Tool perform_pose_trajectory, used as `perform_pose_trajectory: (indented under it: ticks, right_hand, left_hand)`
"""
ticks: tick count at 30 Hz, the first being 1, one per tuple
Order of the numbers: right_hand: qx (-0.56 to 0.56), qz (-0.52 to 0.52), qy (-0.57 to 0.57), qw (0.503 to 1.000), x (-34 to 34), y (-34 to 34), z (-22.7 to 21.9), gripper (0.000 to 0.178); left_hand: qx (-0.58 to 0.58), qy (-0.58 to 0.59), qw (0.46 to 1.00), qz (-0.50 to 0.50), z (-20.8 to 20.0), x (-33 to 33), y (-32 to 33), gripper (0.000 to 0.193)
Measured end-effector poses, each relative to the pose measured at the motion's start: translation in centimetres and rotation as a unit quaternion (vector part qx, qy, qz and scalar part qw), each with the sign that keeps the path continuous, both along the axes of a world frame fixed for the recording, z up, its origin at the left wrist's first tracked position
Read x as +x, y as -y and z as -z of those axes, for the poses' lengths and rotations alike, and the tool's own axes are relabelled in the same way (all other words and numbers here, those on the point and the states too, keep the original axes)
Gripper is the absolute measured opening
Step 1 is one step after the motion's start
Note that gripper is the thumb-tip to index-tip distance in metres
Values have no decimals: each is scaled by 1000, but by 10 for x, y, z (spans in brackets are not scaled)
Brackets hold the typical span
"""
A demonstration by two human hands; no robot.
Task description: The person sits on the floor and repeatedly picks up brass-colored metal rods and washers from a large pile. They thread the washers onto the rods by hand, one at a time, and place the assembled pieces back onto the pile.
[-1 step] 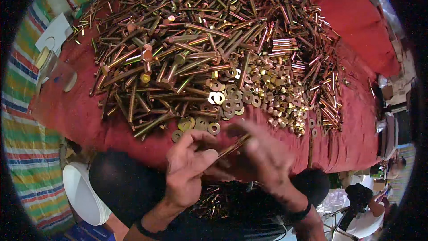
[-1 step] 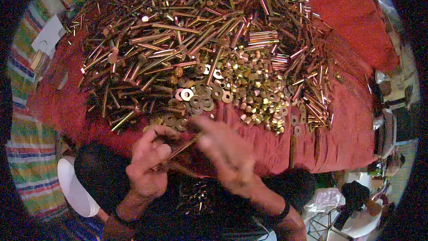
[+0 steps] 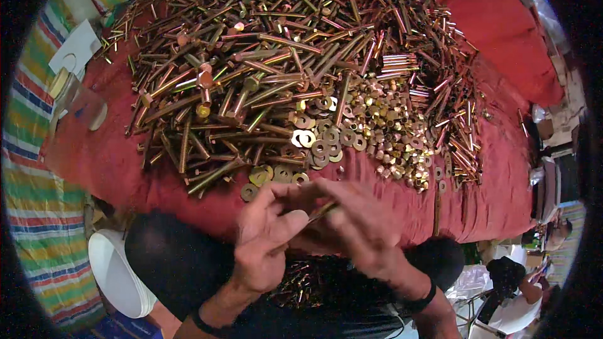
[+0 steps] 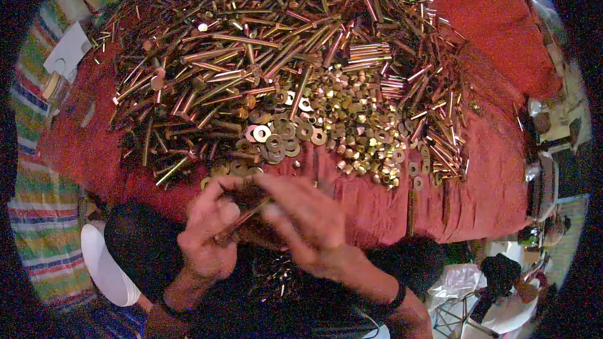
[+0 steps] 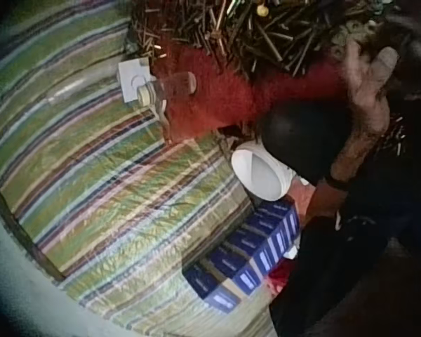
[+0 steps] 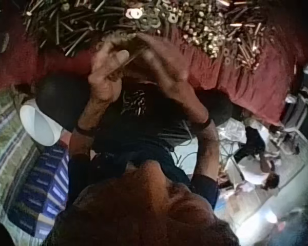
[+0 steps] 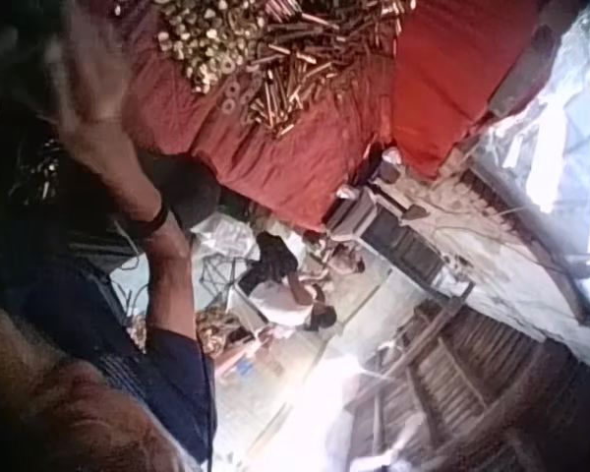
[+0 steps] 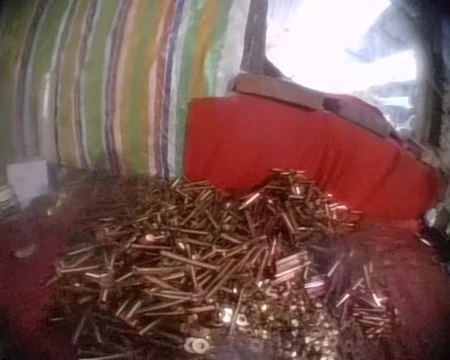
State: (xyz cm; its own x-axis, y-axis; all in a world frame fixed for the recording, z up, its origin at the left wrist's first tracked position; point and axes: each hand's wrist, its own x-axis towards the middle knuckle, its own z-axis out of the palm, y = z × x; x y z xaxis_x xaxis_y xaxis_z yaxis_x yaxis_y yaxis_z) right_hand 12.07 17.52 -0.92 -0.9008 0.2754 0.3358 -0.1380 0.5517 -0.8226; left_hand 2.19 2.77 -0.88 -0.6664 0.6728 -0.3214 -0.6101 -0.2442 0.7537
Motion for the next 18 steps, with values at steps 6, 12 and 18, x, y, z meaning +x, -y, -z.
perform_pose_trajectory:
  ticks: [6, 12, 18]
  right_hand:
    - [109, 64, 54, 991, 9, -27, -20, 37]
    - [284, 143, 166, 933, 27, -74, -14, 31]
    - [445, 106, 166, 874, 22, -74, 7, 38]
  left_hand:
    - [-12, 54, 992, 113, -5, -8, 7, 38]
    - [-58, 26, 987, 144, -1, -9, 15, 32]
    - [-49, 36, 992, 112, -1, -8, 15, 30]
